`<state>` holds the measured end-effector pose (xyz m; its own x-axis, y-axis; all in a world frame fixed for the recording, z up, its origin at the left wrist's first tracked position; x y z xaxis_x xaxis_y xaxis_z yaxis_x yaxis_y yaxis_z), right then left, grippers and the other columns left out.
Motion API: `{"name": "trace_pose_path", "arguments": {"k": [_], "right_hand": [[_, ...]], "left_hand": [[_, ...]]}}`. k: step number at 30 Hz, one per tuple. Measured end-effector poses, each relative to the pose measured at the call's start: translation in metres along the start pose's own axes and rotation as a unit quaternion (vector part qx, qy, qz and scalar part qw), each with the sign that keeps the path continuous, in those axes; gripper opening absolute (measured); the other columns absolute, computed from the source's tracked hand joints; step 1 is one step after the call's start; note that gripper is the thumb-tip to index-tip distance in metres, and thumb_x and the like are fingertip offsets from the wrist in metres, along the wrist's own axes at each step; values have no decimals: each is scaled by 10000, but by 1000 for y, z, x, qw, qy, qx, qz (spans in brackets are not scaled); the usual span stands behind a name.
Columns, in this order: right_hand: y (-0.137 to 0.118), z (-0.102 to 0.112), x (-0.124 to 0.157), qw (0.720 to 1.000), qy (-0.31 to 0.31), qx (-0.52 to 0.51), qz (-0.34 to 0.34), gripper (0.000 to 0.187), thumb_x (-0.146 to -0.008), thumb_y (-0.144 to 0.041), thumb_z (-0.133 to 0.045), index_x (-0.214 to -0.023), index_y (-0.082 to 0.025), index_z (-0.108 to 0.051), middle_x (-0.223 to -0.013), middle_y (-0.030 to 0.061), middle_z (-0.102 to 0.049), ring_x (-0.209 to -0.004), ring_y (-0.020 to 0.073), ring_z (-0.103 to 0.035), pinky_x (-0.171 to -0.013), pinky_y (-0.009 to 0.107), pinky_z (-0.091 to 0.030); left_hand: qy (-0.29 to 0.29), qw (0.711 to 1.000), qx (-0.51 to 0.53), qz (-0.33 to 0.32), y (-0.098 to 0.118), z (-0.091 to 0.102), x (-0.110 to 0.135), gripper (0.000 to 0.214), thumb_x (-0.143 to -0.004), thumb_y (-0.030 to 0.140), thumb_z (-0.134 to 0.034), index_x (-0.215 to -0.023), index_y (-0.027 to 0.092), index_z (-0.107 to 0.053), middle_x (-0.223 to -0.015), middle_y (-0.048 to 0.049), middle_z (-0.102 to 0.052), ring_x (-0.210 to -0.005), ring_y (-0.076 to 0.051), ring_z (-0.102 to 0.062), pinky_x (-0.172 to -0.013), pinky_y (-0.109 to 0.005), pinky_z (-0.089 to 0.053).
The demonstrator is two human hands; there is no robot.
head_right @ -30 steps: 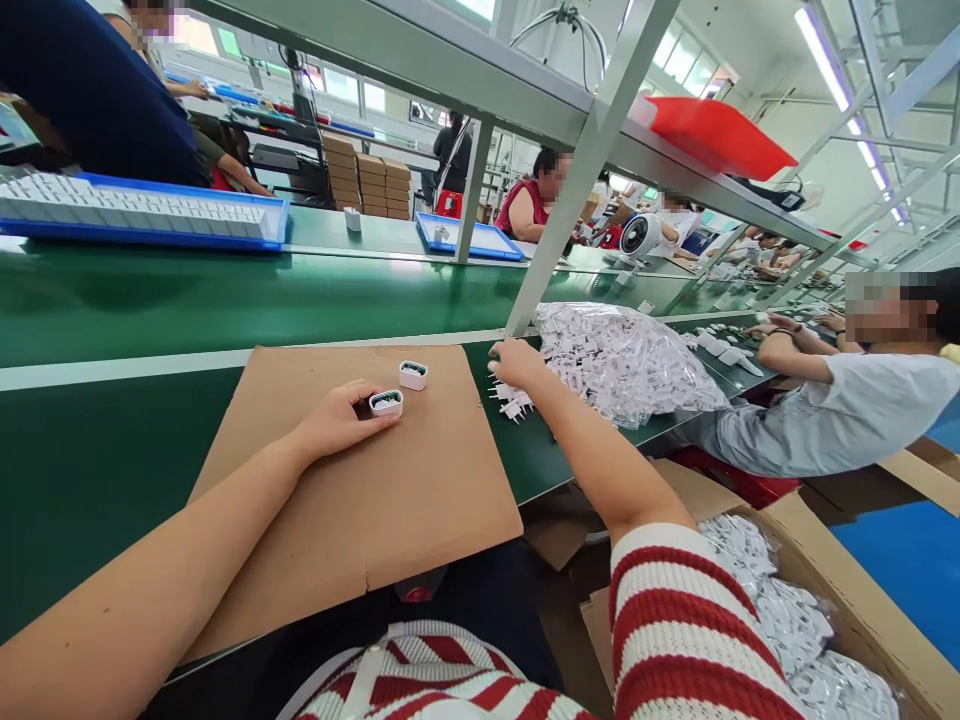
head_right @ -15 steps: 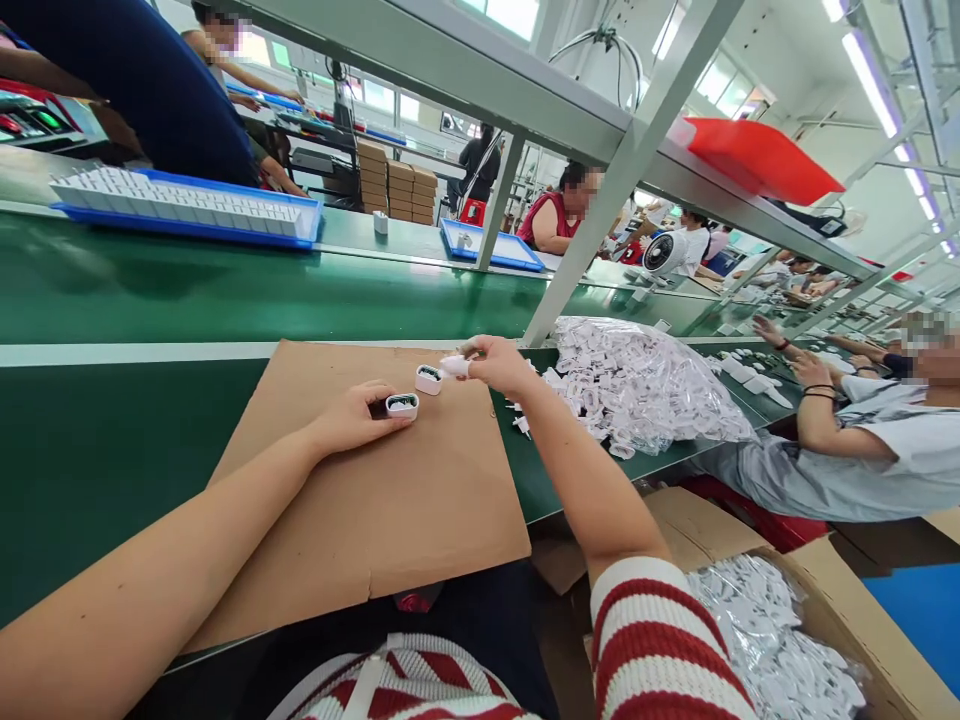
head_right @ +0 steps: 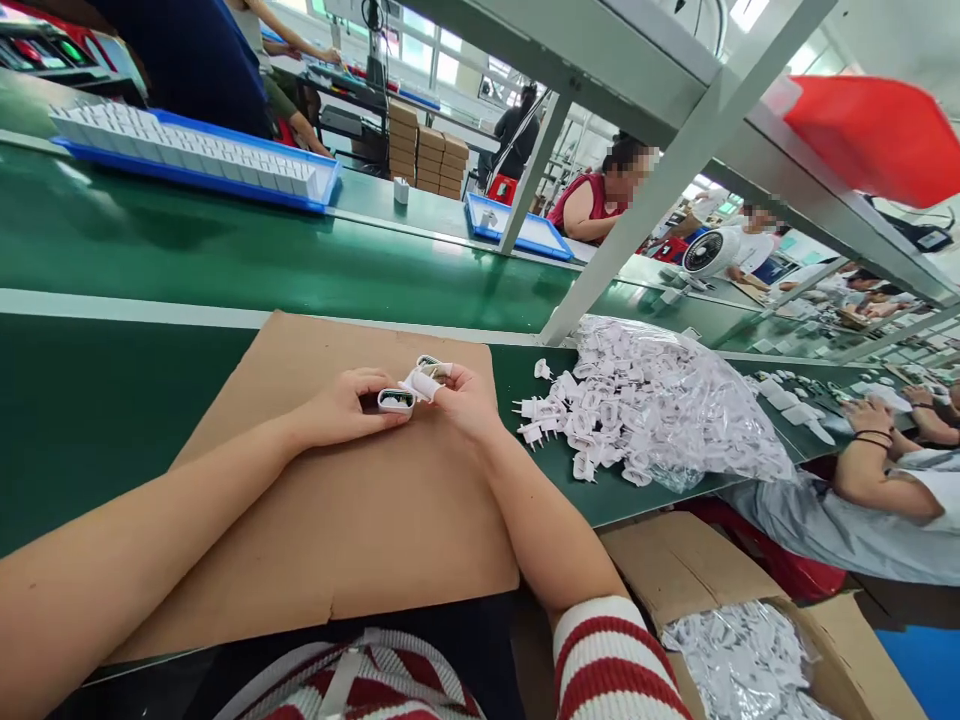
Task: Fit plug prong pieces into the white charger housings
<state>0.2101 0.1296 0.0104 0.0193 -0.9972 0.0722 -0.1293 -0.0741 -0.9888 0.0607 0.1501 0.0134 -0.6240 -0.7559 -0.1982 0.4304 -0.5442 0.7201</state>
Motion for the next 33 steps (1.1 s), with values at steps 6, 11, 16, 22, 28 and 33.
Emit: {"name": "trace_pose_path", "arguments": {"k": [6,11,16,22,28,33], "right_hand": [[-5,5,0,993,44,76,72,331,-630,-423,-866,-853,-207,-751,-887,38,-744,-776,180,-660,-718,317,-542],[-13,-4,10,976,36,175,121,218,-721,-339,-784,-908,-227,-782,-903,23,-748,-766,172,-656,-740,320,-548],[-26,-15,22,927,34,315,199,204,-776,-246,-705,-966,-256,-776,-956,20,-756,-835,193,-658,-796,346,-549],[-41,-32,34,836,20,444,321,155,-842,-249,-660,-967,-254,-752,-894,32,-741,-885,222,-643,-801,365,-532],[-38,-31,31,823,28,459,333,66,-790,-219,-697,-853,-228,-716,-788,29,-711,-802,222,-613,-701,344,-492],[-39,-32,22,819,-21,467,333,116,-728,-141,-672,-797,-236,-670,-789,18,-696,-834,219,-584,-791,352,-471]], "left_hand": [[-7,998,-22,-56,11,-4,-2,320,-793,484,-727,-995,239,-765,-1034,-18,-717,-939,-208,-643,-845,-311,-463],[-2,998,-40,-51,8,-5,-1,340,-799,542,-722,-932,233,-768,-1026,-18,-718,-923,-206,-639,-850,-327,-451],[5,998,-23,-53,10,-5,0,333,-798,545,-729,-912,234,-764,-1005,-19,-724,-917,-205,-646,-871,-329,-449],[11,998,-18,-56,10,-3,2,323,-800,549,-725,-840,230,-749,-940,-13,-715,-859,-190,-638,-819,-313,-447],[15,999,5,-38,8,-5,1,264,-765,485,-761,-802,224,-741,-942,-13,-707,-873,-197,-634,-807,-304,-455],[7,1000,20,0,6,-7,2,293,-763,517,-751,-816,229,-747,-944,-18,-694,-879,-206,-632,-787,-310,-473]]}}
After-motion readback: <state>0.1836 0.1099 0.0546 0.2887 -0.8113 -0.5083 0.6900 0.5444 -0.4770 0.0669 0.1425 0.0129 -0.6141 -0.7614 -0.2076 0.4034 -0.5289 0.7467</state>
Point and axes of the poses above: each hand's wrist, its own x-axis away from the middle knuckle, its own z-axis out of the back of the hand, y = z × x, the point moved 9 cm from there along -x, towards the middle knuckle
